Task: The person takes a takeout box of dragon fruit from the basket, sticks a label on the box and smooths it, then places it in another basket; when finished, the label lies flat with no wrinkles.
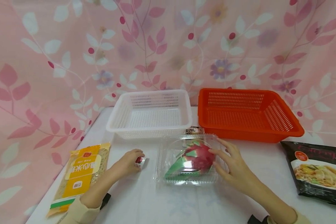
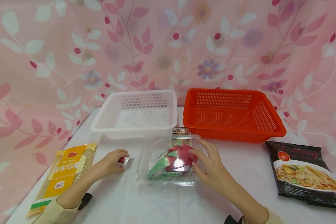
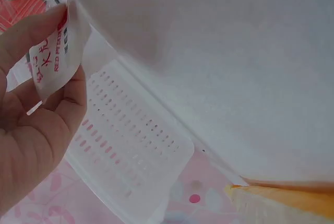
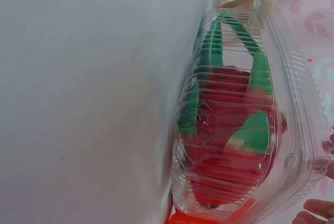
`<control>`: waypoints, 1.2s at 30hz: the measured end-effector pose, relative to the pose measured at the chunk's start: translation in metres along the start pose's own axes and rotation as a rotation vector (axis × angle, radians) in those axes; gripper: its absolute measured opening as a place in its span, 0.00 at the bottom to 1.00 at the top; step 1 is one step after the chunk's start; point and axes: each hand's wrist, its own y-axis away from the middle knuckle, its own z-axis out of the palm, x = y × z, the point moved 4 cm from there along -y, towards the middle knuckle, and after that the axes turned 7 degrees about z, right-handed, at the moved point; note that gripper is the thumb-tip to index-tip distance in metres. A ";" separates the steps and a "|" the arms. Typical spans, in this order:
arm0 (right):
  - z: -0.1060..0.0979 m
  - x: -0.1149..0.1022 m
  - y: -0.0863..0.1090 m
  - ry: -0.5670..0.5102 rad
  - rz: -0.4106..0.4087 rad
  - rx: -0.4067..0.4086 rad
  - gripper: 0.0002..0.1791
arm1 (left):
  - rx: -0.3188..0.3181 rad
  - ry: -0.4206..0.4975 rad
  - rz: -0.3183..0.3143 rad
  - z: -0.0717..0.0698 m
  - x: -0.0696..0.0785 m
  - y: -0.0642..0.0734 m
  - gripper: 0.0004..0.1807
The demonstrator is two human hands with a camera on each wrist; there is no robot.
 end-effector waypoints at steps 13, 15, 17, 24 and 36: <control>0.006 -0.009 0.001 -0.010 -0.023 0.006 0.24 | 0.286 0.071 0.127 -0.027 0.027 0.018 0.25; 0.006 -0.010 0.000 -0.015 -0.023 -0.005 0.24 | 0.348 0.080 0.179 -0.034 0.037 0.021 0.24; 0.006 -0.013 -0.002 -0.029 -0.033 -0.011 0.23 | 0.395 0.091 0.229 -0.041 0.049 0.023 0.24; -0.002 -0.033 -0.013 -0.084 -0.075 0.005 0.16 | 0.388 0.234 0.343 -0.054 0.093 0.019 0.28; -0.006 -0.079 -0.033 -0.221 -0.282 0.147 0.18 | 0.388 0.234 0.619 -0.050 0.145 -0.003 0.22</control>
